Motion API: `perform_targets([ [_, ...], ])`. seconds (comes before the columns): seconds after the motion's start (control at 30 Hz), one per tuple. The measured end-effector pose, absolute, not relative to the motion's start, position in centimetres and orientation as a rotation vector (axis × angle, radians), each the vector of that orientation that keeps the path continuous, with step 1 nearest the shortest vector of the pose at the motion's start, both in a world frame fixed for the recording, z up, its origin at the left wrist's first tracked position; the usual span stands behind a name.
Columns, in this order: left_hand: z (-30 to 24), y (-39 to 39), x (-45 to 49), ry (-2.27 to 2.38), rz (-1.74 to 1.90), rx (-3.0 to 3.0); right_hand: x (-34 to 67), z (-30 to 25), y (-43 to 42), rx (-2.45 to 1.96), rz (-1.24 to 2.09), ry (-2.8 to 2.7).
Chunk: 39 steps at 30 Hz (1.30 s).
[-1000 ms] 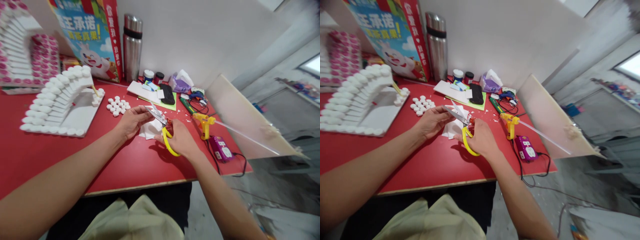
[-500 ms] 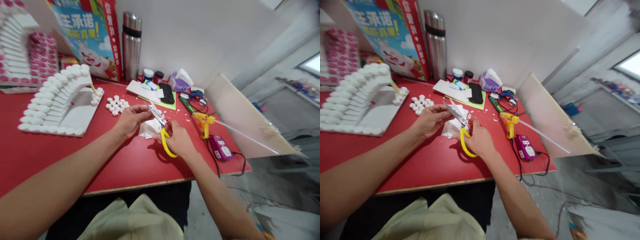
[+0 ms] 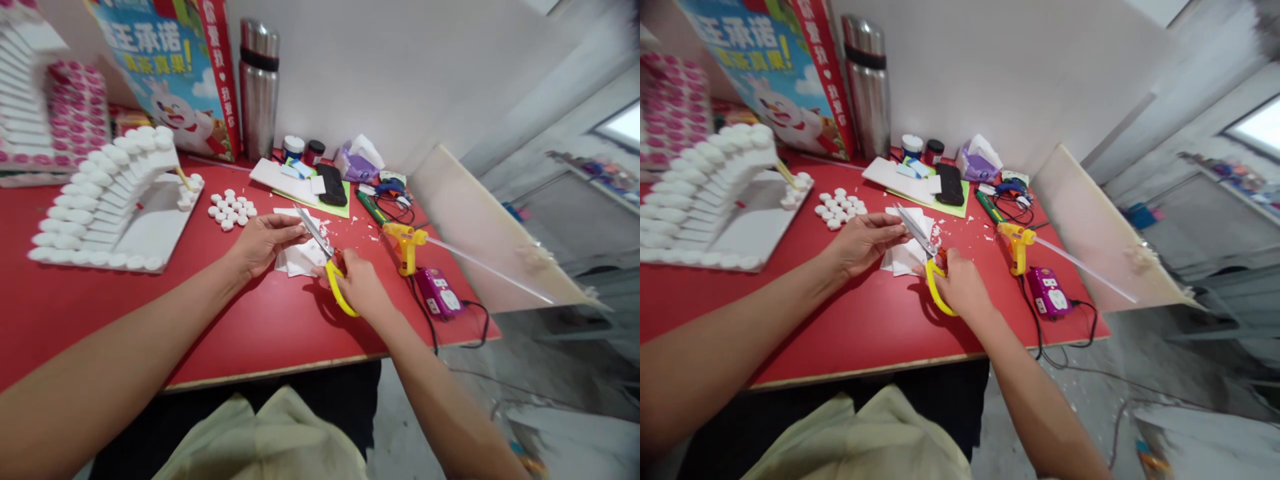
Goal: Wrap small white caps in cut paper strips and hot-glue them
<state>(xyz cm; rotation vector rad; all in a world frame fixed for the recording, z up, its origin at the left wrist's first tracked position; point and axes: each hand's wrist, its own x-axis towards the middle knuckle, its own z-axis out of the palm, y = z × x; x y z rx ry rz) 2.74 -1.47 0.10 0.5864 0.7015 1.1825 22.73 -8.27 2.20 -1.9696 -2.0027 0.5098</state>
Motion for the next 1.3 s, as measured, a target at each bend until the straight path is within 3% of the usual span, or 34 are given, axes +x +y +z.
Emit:
perform_targets([
  [0.2,0.5,-1.6,2.6,0.685,1.108,0.532,23.7,2.5,-8.7,-1.831,0.757,-1.819],
  [0.7,0.4,-1.3,2.3,0.616,1.048,0.549,23.4,3.2,-8.8,-1.912,0.355,-2.030],
  [1.3,0.2,-1.4,2.1,0.498,1.087,0.795,22.7,4.0,-9.0,-2.027,0.277,-2.135],
])
